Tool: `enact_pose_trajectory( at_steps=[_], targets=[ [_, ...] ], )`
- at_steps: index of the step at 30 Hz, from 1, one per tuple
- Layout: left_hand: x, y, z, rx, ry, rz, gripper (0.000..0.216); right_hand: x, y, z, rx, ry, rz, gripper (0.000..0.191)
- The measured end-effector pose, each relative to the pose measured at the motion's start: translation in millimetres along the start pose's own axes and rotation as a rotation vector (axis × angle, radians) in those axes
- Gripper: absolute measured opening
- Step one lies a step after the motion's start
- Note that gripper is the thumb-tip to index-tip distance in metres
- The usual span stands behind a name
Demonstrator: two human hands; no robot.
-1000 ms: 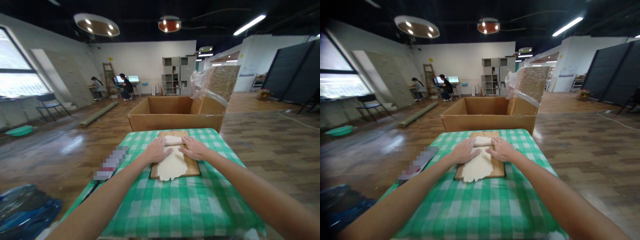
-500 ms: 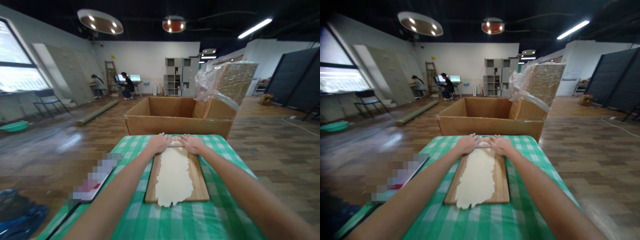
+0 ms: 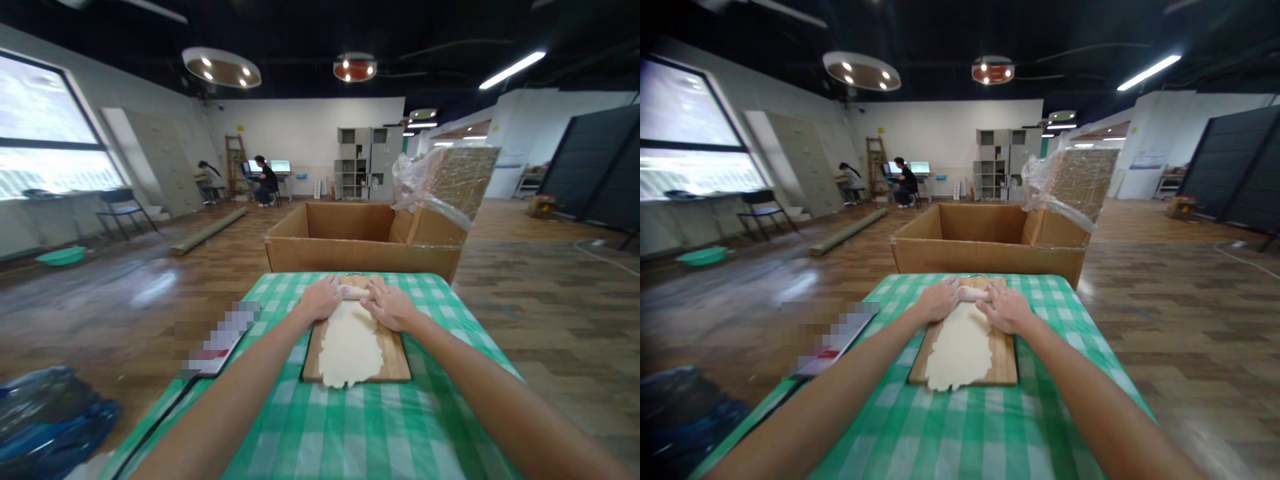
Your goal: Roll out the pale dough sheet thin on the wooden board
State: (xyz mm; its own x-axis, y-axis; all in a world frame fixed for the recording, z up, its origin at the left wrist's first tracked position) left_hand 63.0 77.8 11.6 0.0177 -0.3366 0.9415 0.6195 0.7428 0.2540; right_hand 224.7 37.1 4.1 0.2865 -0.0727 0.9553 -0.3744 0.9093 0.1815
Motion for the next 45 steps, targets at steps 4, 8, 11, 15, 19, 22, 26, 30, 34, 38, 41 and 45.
enact_pose_trajectory(
  at_steps=[4,8,11,15,19,22,26,30,34,38,41,45],
  targets=[
    [10.0,-36.0,-7.7,0.127,-0.047,-0.047,0.056,-0.4,-35.3,16.4,0.046,0.011,-0.017,0.090],
    [15.7,-71.2,-21.2,0.101,-0.050,-0.044,0.068,4.1,-69.9,32.4,0.115,0.025,-0.033,0.093],
    [24.5,-89.6,-29.1,0.070,-0.041,-0.048,0.069,10.3,-88.8,40.5,0.167,0.045,-0.016,0.094],
    [32.5,-104.4,-32.0,0.132,-0.046,-0.076,0.065,18.2,-98.5,42.8,0.211,0.074,-0.001,0.094],
    [22.5,-105.1,-27.9,0.197,-0.055,-0.100,0.064,18.4,-88.2,36.3,0.214,0.100,0.018,0.094],
    [8.1,-88.6,-16.0,0.215,-0.033,-0.092,0.067,15.3,-67.4,29.0,0.207,0.113,0.022,0.092],
    [-6.1,-47.4,8.1,0.173,0.035,-0.061,0.053,8.4,-25.9,15.0,0.160,0.119,0.036,0.090],
    [-23.6,-3.3,26.1,0.031,0.146,0.027,0.042,1.9,22.1,-1.4,0.123,0.096,0.041,0.085],
    [-38.1,30.9,45.4,0.020,0.217,0.063,0.039,-11.6,66.6,-24.4,0.062,0.000,0.086,0.079],
    [-45.7,51.5,56.4,0.009,0.239,0.110,0.038,-22.5,93.8,-40.2,0.056,-0.060,0.097,0.072],
    [-45.8,56.0,59.1,0.001,0.207,0.101,0.038,-21.3,99.0,-42.8,0.056,-0.085,0.043,0.073],
    [-43.7,49.8,56.9,0.006,0.110,0.007,0.043,-16.0,87.1,-30.1,0.113,-0.116,-0.008,0.068]
  ],
)
Point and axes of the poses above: each hand's wrist, its own y-axis towards the middle knuckle, its own x-axis out of the back of the hand, z = x × y, the point moved 8 cm from there along y, towards the middle knuckle, and after that the axes turned 6 degrees about y, right-handed, at the moved point
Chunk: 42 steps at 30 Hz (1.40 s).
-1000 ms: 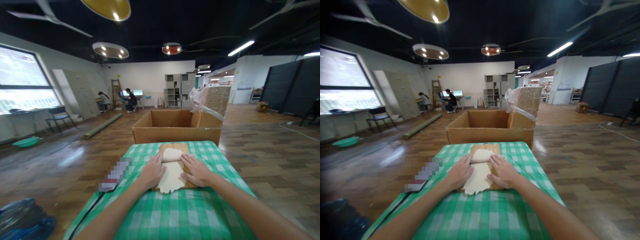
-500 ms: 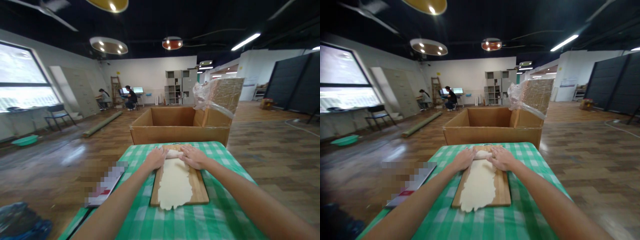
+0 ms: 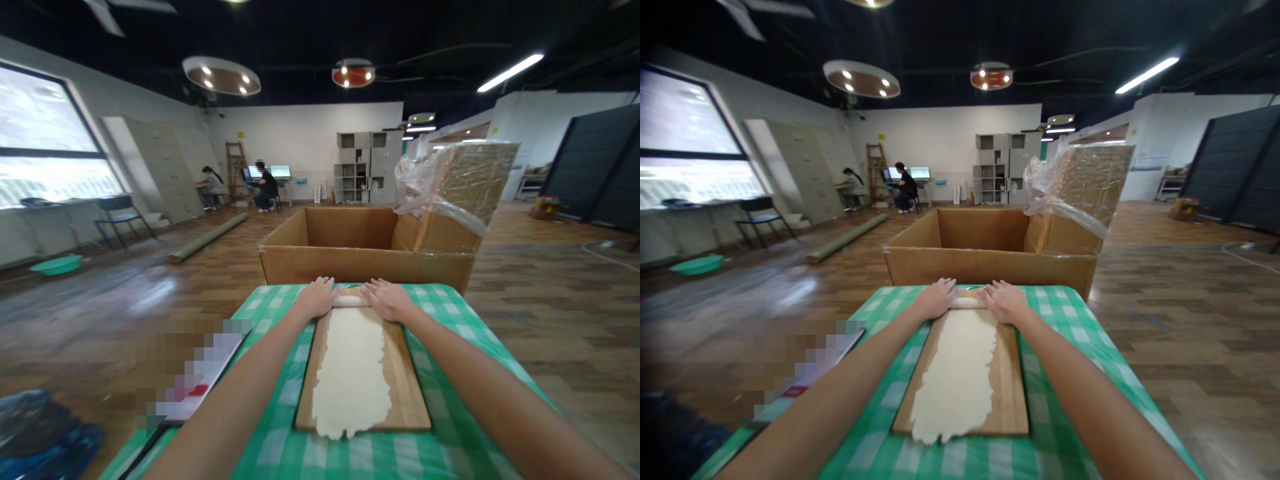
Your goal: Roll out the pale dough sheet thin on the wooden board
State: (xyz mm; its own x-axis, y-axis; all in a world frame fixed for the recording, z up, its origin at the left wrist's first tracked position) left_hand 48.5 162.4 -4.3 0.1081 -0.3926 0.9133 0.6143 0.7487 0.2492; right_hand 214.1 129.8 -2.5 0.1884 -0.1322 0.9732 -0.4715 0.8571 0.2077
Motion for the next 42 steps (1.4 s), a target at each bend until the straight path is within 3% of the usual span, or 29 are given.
enact_pose_trajectory(
  at_steps=[5,11,16,21,25,28,36,42],
  targets=[
    [11.8,-26.2,-14.2,0.003,-0.109,-0.075,0.048,12.3,-34.7,15.3,-0.139,0.052,-0.066,0.076],
    [46.2,-83.2,-36.8,0.108,-0.180,-0.013,0.055,21.8,-93.4,55.3,-0.141,0.051,-0.132,0.090],
    [77.4,-125.7,-61.2,0.060,-0.162,-0.020,0.065,36.8,-143.2,81.0,-0.105,0.108,-0.150,0.085],
    [94.3,-140.8,-70.3,0.067,-0.168,-0.018,0.070,52.8,-175.2,97.0,-0.126,0.096,-0.174,0.076],
    [92.4,-130.7,-68.7,0.042,-0.188,-0.037,0.065,44.0,-176.6,109.3,-0.165,0.039,-0.196,0.079],
    [81.7,-109.9,-64.6,0.004,-0.189,-0.058,0.061,31.5,-163.0,103.0,-0.245,0.026,-0.223,0.085],
    [31.2,-23.7,-52.4,-0.113,-0.149,-0.046,0.050,14.8,-89.5,23.6,-0.366,0.070,-0.132,0.084],
    [4.3,23.6,-34.4,-0.019,-0.163,-0.036,0.045,1.5,-34.9,-19.7,-0.189,-0.001,0.021,0.057]
  ],
)
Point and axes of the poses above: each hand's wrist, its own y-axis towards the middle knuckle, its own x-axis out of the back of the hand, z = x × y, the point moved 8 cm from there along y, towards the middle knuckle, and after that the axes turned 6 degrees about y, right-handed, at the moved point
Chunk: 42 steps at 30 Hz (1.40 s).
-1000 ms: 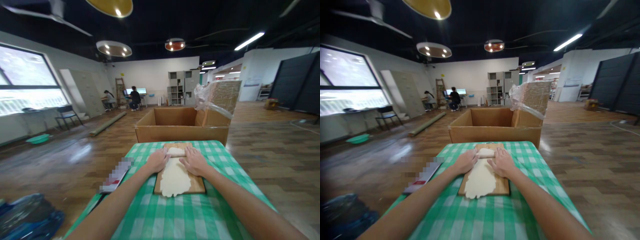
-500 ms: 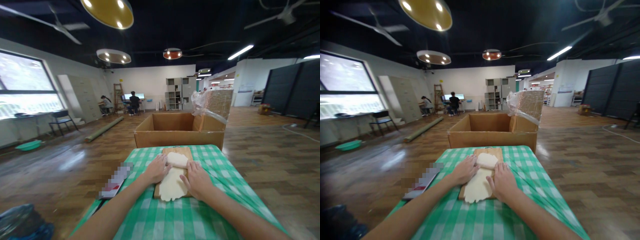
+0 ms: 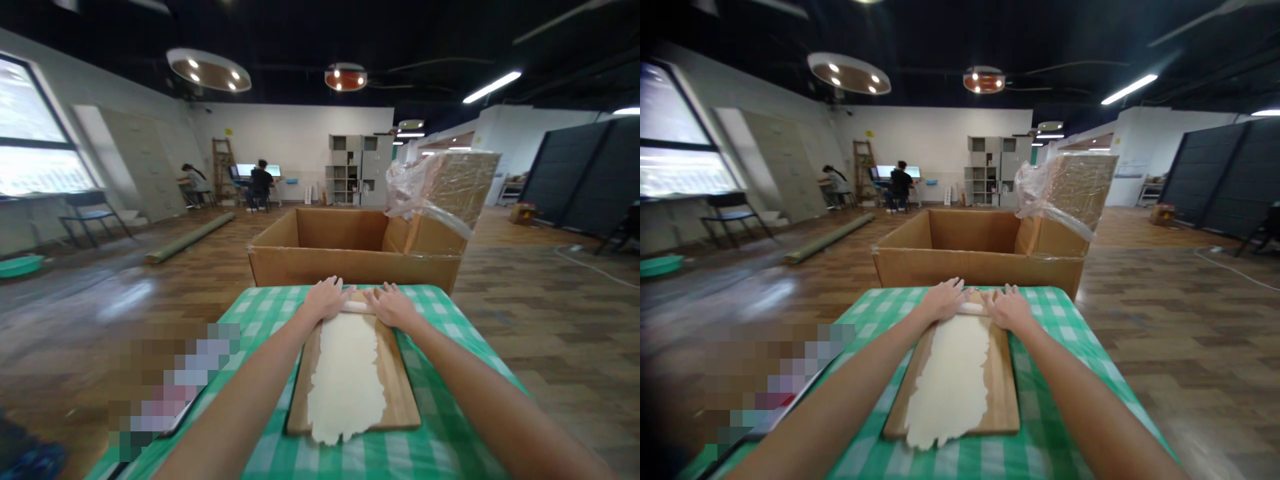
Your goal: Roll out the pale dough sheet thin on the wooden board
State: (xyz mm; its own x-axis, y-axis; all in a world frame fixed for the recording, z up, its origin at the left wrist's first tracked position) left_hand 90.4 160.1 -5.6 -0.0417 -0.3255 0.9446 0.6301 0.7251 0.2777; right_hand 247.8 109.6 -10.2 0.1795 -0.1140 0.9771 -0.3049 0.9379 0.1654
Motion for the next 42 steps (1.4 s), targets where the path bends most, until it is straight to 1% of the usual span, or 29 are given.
enact_pose_trajectory(
  at_steps=[2,5,9,11,14,16,19,23,25,28,30,33,36,37,39,41,42],
  targets=[
    [-3.4,7.3,4.5,0.014,0.017,0.005,0.048,-3.9,11.3,-4.8,0.044,-0.030,0.017,0.055],
    [-5.4,9.1,5.4,-0.008,0.051,0.007,0.050,-5.2,17.0,-4.1,0.093,-0.067,-0.003,0.058],
    [-0.6,-3.3,-3.8,-0.050,0.065,-0.018,0.046,-1.2,5.5,3.3,0.070,-0.019,-0.052,0.067],
    [6.7,-13.9,-8.2,-0.014,0.066,-0.040,0.046,1.9,-7.0,9.4,0.047,0.008,-0.075,0.068],
    [22.6,-35.4,-16.7,0.058,0.054,-0.063,0.050,6.9,-31.3,19.9,0.015,0.016,-0.098,0.072],
    [33.2,-53.5,-27.0,0.061,0.026,-0.047,0.051,9.5,-49.8,27.6,0.005,0.021,-0.094,0.076],
    [49.0,-86.1,-44.2,0.055,-0.013,-0.012,0.053,14.1,-79.8,41.7,0.046,0.046,-0.087,0.078],
    [74.3,-132.0,-65.1,0.034,-0.035,-0.027,0.058,24.5,-119.6,56.7,0.107,0.083,-0.097,0.078],
    [84.5,-150.9,-72.9,0.024,-0.038,-0.008,0.059,30.9,-137.0,61.7,0.134,0.101,-0.100,0.079],
    [94.6,-171.3,-79.7,0.059,-0.023,0.027,0.059,40.7,-158.3,66.3,0.170,0.130,-0.111,0.080],
    [96.5,-179.1,-84.3,0.089,-0.009,0.030,0.060,45.8,-169.1,67.7,0.195,0.142,-0.119,0.080],
    [90.9,-181.3,-89.4,0.132,0.024,0.011,0.065,48.8,-178.5,68.1,0.235,0.142,-0.120,0.079],
    [80.8,-168.9,-83.8,0.175,0.071,-0.032,0.070,46.1,-173.9,65.1,0.262,0.136,-0.119,0.077],
    [76.5,-161.0,-78.7,0.183,0.081,-0.035,0.069,43.8,-167.9,62.9,0.261,0.132,-0.118,0.076],
    [64.9,-140.3,-66.6,0.155,0.090,-0.001,0.059,37.2,-148.6,56.4,0.243,0.118,-0.109,0.076],
    [50.2,-116.2,-54.8,0.063,0.095,0.064,0.048,29.7,-121.8,47.4,0.204,0.095,-0.105,0.076],
    [43.4,-104.2,-48.1,0.021,0.098,0.084,0.046,26.3,-106.7,42.5,0.181,0.083,-0.105,0.076]
  ],
)
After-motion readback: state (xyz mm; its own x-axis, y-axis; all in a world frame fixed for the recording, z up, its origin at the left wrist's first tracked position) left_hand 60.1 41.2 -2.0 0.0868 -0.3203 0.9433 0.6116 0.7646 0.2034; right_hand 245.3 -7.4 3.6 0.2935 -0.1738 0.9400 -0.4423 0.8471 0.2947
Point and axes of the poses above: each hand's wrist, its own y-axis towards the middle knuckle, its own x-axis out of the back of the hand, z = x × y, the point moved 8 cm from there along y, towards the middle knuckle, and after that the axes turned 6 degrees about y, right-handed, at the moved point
